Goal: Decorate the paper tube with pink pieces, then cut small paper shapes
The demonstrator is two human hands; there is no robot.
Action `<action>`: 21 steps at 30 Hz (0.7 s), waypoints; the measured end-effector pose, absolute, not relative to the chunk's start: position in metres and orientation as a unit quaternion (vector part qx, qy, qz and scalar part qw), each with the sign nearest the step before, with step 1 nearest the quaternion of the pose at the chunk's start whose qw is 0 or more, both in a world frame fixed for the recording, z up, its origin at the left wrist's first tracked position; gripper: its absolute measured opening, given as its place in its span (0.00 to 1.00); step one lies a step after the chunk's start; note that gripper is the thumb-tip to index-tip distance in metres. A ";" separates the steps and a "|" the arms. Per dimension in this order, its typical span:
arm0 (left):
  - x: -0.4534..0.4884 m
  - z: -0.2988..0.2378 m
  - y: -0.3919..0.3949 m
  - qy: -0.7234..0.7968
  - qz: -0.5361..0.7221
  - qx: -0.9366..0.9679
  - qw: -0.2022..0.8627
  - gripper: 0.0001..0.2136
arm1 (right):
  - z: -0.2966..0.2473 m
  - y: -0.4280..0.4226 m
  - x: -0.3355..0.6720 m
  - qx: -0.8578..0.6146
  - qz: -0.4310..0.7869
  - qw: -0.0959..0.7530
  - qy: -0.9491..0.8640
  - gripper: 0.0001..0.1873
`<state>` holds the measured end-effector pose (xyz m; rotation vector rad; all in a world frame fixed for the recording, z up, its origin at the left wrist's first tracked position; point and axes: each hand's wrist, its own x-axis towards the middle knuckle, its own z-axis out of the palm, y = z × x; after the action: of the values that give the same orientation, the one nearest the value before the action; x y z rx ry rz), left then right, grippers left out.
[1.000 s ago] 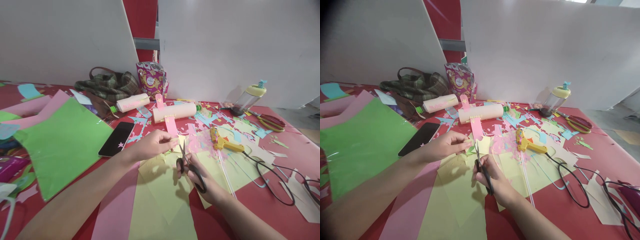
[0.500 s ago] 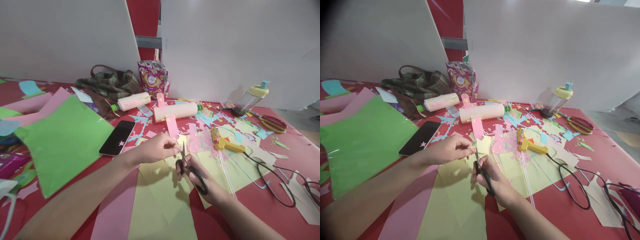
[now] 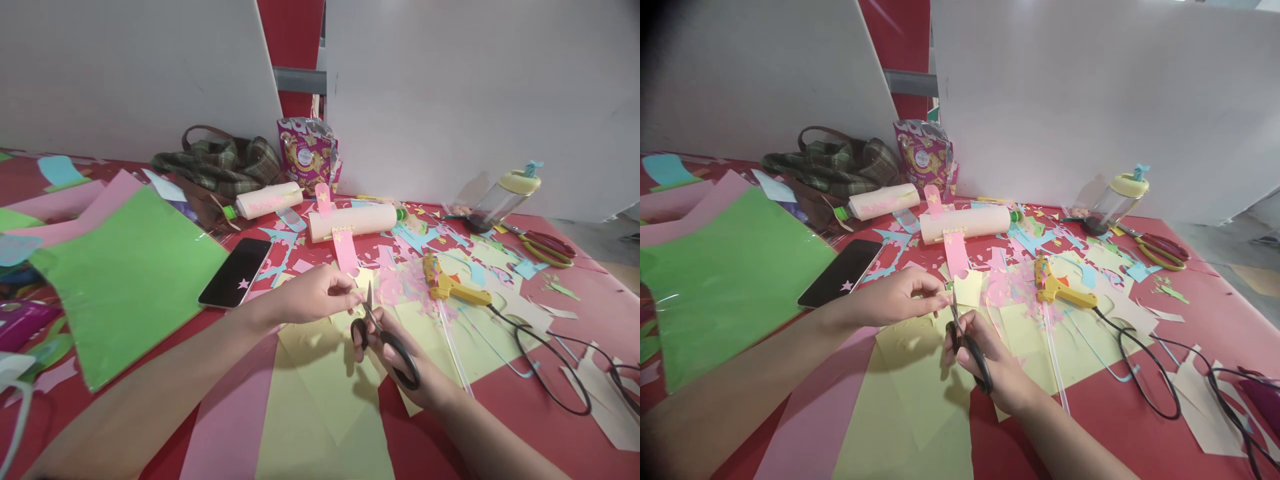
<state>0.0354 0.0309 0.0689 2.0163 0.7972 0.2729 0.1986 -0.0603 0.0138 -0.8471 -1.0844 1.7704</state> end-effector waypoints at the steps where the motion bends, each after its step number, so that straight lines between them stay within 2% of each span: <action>1: 0.035 0.069 0.031 0.321 0.113 0.820 0.460 0.14 | 0.014 -0.060 0.199 -0.337 0.713 0.435 -0.436 0.13; 11: 0.034 0.069 0.033 0.316 0.104 0.827 0.453 0.14 | 0.014 -0.058 0.198 -0.276 0.738 0.438 -0.433 0.14; 21: 0.031 0.069 0.034 0.322 0.087 0.833 0.441 0.15 | 0.011 -0.059 0.199 -0.279 0.740 0.426 -0.440 0.13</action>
<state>0.0314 0.0338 0.0690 2.0689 0.8000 0.2162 0.1994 -0.0592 0.0114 -0.6975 -1.0999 1.8498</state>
